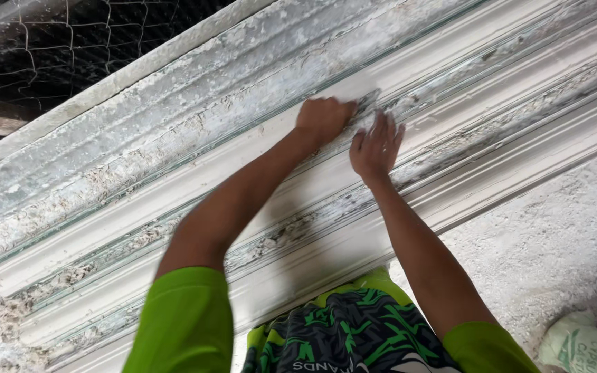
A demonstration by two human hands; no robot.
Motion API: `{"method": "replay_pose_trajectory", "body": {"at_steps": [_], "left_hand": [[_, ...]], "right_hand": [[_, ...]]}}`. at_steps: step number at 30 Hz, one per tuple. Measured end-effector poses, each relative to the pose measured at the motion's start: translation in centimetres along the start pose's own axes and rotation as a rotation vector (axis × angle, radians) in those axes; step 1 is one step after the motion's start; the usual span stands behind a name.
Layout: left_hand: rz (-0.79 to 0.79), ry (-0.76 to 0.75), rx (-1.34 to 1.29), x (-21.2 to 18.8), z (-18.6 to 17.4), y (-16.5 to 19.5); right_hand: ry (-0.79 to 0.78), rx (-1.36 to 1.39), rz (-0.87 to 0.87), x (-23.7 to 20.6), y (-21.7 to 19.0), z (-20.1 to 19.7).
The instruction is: The person uses a small scraper to remove dried plaster residue from the grooves of decorative cornice moldings laid on a work surface, working along the lengths of the pieces and brushing debris away by hand as they go.
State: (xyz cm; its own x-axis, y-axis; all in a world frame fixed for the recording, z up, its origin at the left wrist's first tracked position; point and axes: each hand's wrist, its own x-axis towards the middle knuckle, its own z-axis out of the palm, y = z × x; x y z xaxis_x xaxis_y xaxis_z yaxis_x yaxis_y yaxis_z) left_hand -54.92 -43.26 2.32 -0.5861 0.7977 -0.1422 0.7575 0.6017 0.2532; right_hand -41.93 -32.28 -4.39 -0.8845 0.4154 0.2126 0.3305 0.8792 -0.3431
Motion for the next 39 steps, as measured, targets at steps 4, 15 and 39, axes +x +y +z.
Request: {"method": "replay_pose_trajectory", "body": {"at_steps": [4,15,39], "left_hand": [[-0.070,-0.263,0.146,-7.4,-1.6,-4.1],[-0.059,-0.229,0.205,5.8,-1.9,3.1],[-0.060,-0.013,0.169,6.5,6.4,6.7]], "right_hand": [[0.037,0.097,-0.111,-0.5,1.9,-0.2],[0.080,-0.064,-0.305,14.3,28.5,-5.2],[0.093,-0.029,-0.342,17.2,30.5,-3.8]]}}
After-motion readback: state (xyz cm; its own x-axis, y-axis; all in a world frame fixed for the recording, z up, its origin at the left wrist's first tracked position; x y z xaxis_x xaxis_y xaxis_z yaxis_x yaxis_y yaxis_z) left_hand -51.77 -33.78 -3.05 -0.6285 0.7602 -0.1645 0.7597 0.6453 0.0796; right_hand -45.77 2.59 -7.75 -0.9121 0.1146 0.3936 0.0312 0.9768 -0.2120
